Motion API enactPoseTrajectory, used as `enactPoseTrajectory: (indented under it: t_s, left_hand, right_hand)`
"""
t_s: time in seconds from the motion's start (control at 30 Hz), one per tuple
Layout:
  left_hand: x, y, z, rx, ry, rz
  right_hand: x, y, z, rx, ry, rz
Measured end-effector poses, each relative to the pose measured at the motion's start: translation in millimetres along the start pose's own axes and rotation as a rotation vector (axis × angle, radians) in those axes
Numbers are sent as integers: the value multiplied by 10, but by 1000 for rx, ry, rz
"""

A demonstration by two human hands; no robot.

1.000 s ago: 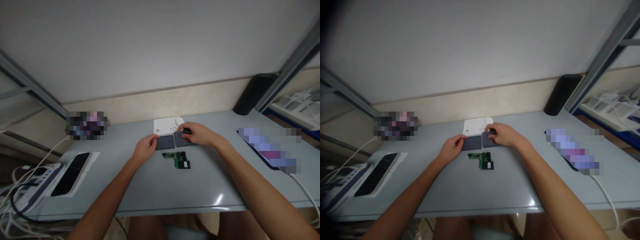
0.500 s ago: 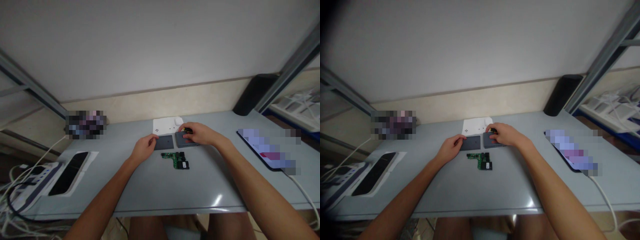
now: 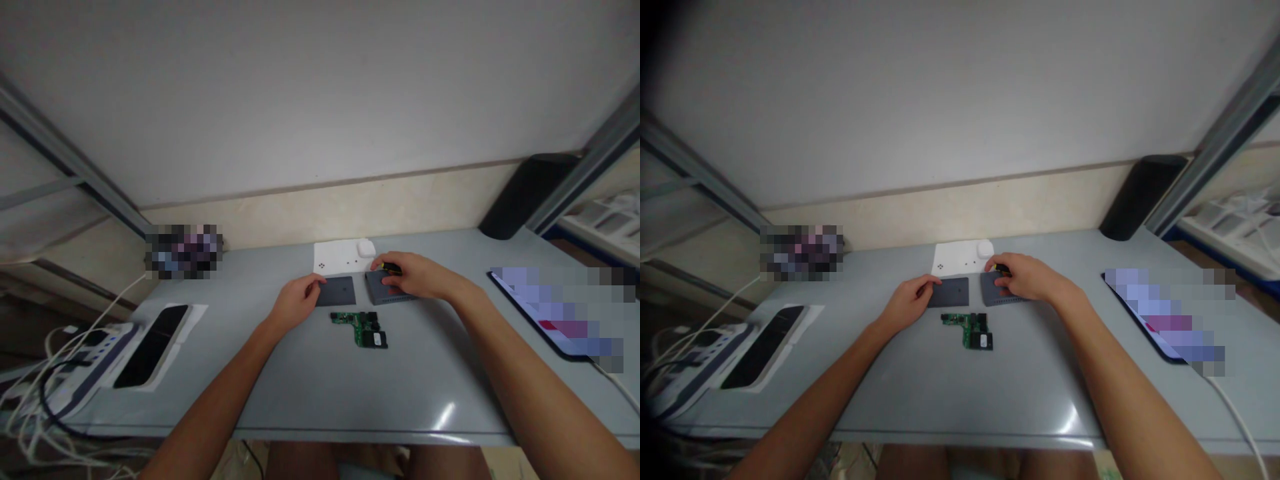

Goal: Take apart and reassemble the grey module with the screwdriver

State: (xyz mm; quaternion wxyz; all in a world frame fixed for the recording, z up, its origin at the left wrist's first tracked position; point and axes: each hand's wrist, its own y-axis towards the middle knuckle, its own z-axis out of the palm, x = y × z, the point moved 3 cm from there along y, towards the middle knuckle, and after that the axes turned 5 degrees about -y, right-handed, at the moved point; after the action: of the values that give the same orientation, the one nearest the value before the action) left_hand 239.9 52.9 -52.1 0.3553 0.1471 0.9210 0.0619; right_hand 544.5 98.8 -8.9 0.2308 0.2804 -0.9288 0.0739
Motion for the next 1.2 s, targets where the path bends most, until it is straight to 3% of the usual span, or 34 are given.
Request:
enactPoseTrajectory:
  t_s: [0.87,1.07,1.2]
  left_hand:
    - [-9,-5,2,0,15,8]
    - [2,5,2,3,10,20]
    - [-25,-3,7,1,24,5]
  right_hand:
    - [102,-15,1,-24,-13,-50]
    - [366,-103,-135,-56,-247,93]
    - [707,-267,-185,73,-213,56]
